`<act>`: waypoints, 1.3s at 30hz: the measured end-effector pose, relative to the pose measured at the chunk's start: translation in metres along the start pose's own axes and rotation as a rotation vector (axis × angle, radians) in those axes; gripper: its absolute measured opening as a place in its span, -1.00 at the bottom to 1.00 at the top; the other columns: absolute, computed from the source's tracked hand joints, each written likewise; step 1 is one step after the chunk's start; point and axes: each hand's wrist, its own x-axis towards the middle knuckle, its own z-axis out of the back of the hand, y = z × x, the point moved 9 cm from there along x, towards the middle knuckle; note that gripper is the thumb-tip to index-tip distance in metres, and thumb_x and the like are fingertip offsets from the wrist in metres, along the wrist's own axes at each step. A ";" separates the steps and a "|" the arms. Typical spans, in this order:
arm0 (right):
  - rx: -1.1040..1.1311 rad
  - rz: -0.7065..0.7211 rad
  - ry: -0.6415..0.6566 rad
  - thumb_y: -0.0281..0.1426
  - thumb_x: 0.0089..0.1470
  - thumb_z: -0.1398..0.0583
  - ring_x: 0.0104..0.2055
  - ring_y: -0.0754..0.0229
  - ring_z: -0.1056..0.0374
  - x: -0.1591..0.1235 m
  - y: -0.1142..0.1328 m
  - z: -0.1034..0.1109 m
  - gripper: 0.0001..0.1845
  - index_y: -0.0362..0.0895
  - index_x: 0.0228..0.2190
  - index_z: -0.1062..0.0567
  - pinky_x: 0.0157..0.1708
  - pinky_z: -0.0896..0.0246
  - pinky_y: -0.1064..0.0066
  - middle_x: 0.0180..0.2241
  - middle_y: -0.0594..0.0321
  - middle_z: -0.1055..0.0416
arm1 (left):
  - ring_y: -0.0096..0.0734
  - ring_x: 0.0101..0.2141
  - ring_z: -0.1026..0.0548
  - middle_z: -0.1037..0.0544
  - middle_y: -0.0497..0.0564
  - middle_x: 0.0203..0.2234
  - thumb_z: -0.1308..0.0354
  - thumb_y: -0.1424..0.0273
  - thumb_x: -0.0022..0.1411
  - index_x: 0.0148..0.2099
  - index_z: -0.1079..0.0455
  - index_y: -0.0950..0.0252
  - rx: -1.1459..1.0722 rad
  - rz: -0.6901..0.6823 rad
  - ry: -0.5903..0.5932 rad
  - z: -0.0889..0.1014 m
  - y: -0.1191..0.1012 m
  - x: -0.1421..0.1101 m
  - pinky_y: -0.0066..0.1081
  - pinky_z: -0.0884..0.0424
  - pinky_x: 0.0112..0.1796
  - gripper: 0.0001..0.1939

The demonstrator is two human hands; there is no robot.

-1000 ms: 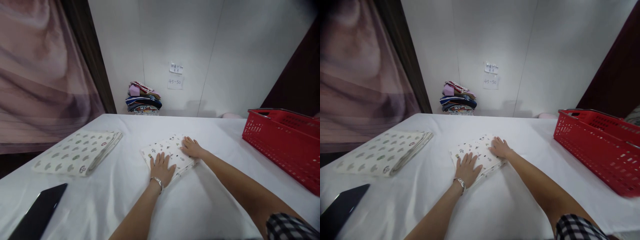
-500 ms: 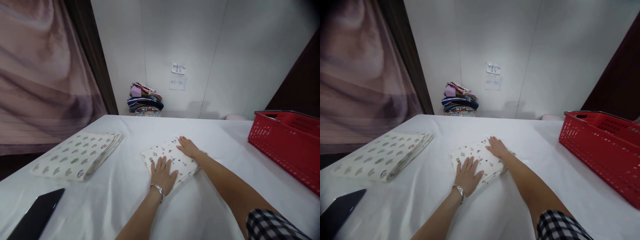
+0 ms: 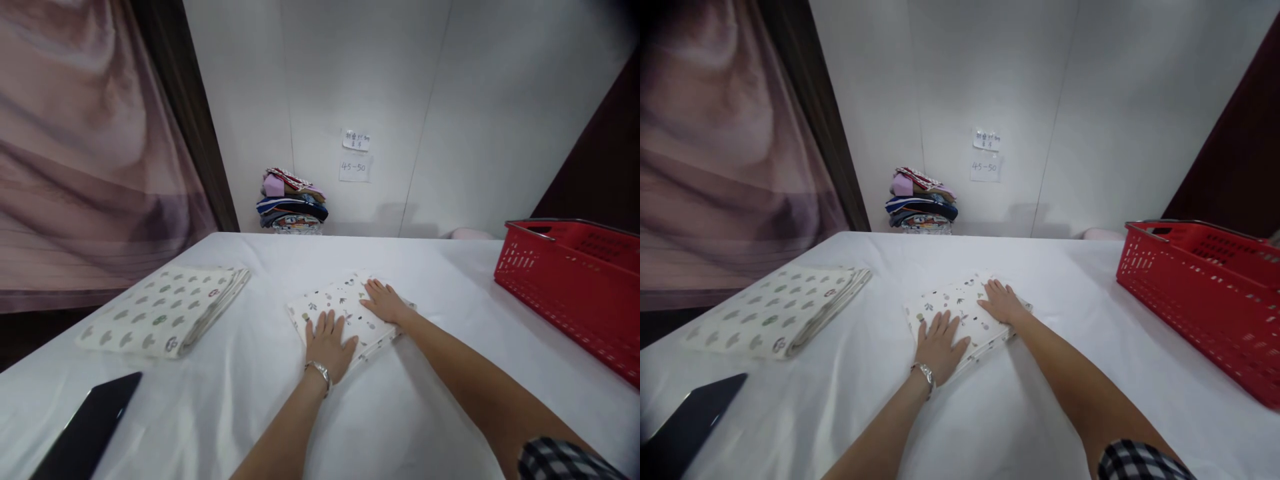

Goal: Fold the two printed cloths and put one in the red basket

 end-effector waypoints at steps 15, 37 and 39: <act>0.150 -0.327 0.021 -0.14 0.11 0.08 0.07 0.06 -0.19 -0.021 -0.071 0.019 -0.45 -0.10 0.06 -0.28 -0.01 -0.07 0.32 0.05 0.14 -0.28 | -0.12 0.22 0.18 0.07 0.01 0.24 0.40 -0.05 0.18 0.24 -0.02 0.17 -0.006 -0.015 0.015 0.002 -0.001 0.000 0.04 0.30 0.13 -0.30; 0.347 -0.531 0.077 -0.07 -0.11 -0.16 -0.13 0.02 -0.31 -0.027 -0.093 0.017 -0.47 -0.24 -0.24 -0.46 -0.29 -0.16 0.41 -0.15 -0.01 -0.40 | -0.10 0.22 0.14 0.03 0.02 0.23 0.28 -0.06 0.17 0.22 -0.07 0.18 -0.054 -0.020 -0.020 0.000 0.002 0.004 0.04 0.29 0.13 -0.32; 0.385 -0.547 0.062 -0.07 -0.14 -0.18 -0.13 0.01 -0.31 -0.029 -0.095 0.016 -0.48 -0.24 -0.25 -0.46 -0.29 -0.16 0.40 -0.15 -0.01 -0.40 | -0.09 0.21 0.11 -0.01 0.03 0.22 0.25 -0.05 0.17 0.20 -0.11 0.18 -0.083 -0.029 -0.047 0.002 0.002 0.004 0.05 0.28 0.13 -0.34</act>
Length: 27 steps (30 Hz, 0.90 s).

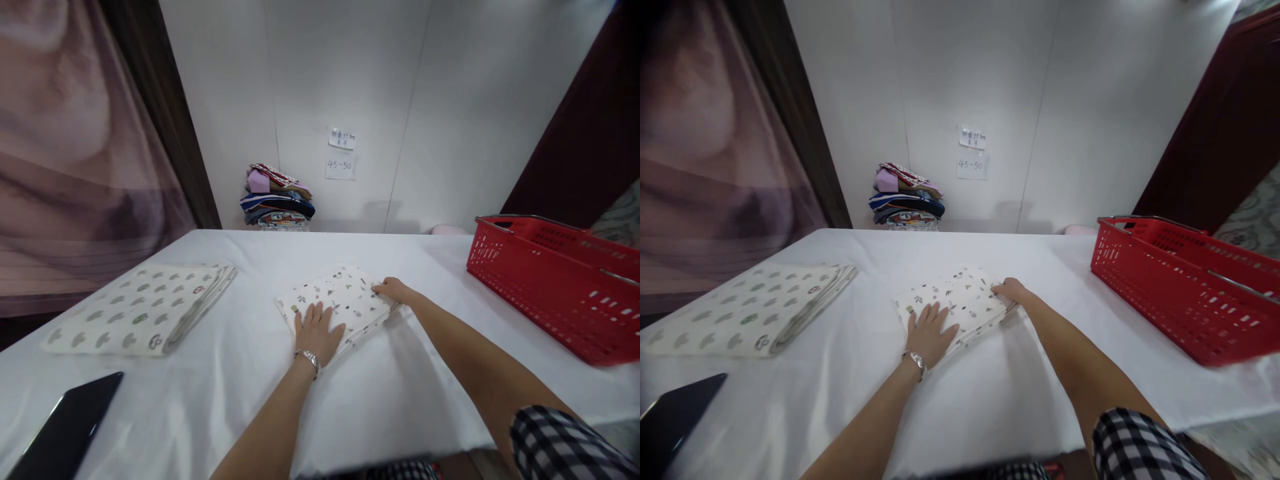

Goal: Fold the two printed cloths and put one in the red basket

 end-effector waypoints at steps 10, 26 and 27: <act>0.264 -0.150 0.006 -0.07 -0.17 -0.20 -0.19 0.03 -0.34 -0.023 -0.049 0.002 -0.47 -0.23 -0.25 -0.45 -0.32 -0.21 0.36 -0.17 -0.03 -0.41 | -0.19 0.14 -0.10 -0.25 0.01 0.12 0.10 0.12 0.20 0.02 -0.33 0.19 -0.152 0.157 -0.282 0.042 0.029 0.002 -0.07 0.04 0.12 -0.56; 0.495 -0.267 0.116 -0.08 -0.11 -0.20 -0.28 0.12 -0.40 -0.076 -0.087 -0.008 -0.56 -0.21 -0.33 -0.45 -0.45 -0.24 0.46 -0.23 0.03 -0.47 | -0.20 -0.13 -0.44 -0.45 0.14 -0.09 0.00 0.17 0.13 0.16 -0.06 0.31 -0.429 0.330 -0.031 0.025 0.045 -0.001 -0.31 -0.30 -0.14 -0.40; 0.501 -0.259 0.117 -0.08 -0.10 -0.19 -0.27 0.12 -0.40 -0.077 -0.086 -0.008 -0.55 -0.21 -0.32 -0.45 -0.44 -0.24 0.45 -0.23 0.04 -0.47 | -0.19 -0.13 -0.44 -0.46 0.15 -0.10 0.00 0.16 0.13 0.18 -0.03 0.33 -0.431 0.338 -0.014 0.024 0.045 -0.002 -0.31 -0.30 -0.14 -0.38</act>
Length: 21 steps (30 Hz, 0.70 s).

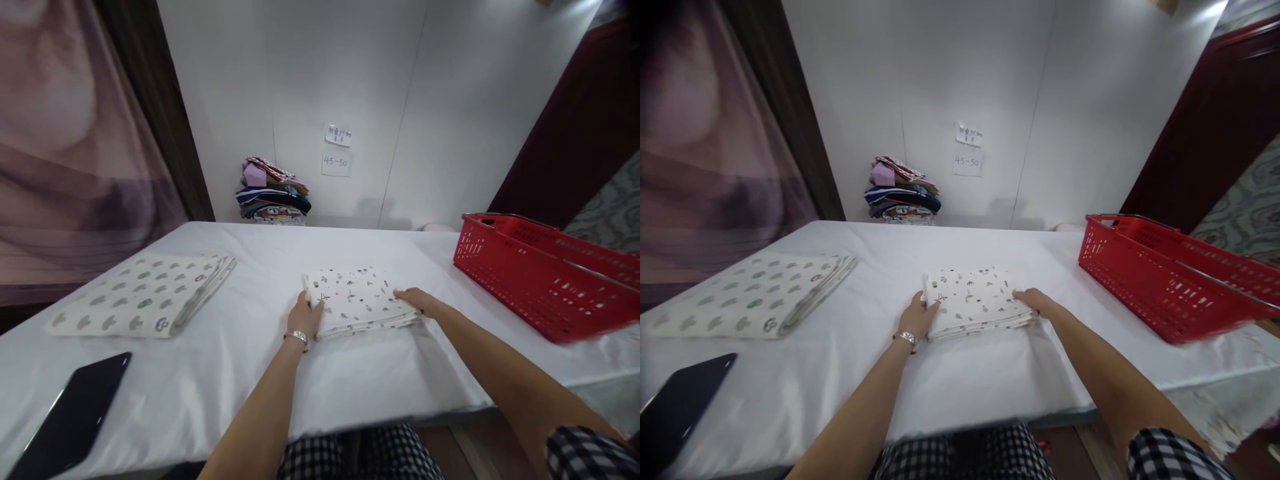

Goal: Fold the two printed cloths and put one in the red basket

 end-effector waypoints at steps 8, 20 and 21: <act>0.061 0.042 -0.003 -0.07 -0.04 -0.14 -0.22 0.12 -0.40 -0.011 0.004 -0.003 -0.49 -0.22 -0.20 -0.43 -0.35 -0.27 0.43 -0.18 0.02 -0.45 | -0.12 -0.06 -0.40 -0.40 0.23 -0.03 -0.09 0.11 0.03 0.17 -0.03 0.36 0.032 0.030 0.098 -0.015 0.000 0.007 -0.28 -0.31 -0.13 -0.27; -0.021 0.255 -0.132 -0.05 -0.09 -0.19 -0.10 0.03 -0.33 -0.044 0.021 -0.048 -0.22 -0.17 0.10 -0.20 -0.20 -0.25 0.36 -0.07 0.04 -0.38 | -0.25 -0.09 -0.42 -0.43 0.14 -0.06 -0.09 0.15 0.06 0.06 -0.21 0.30 0.094 0.095 0.041 0.029 0.038 0.037 -0.39 -0.28 -0.11 -0.45; -0.030 0.240 -0.137 -0.05 -0.08 -0.18 -0.09 0.03 -0.33 -0.043 0.019 -0.048 -0.21 -0.17 0.11 -0.18 -0.21 -0.25 0.36 -0.06 0.03 -0.37 | -0.24 -0.08 -0.40 -0.43 0.14 -0.05 -0.06 0.14 0.08 0.07 -0.21 0.30 0.101 0.094 0.030 0.029 0.038 0.033 -0.38 -0.27 -0.10 -0.45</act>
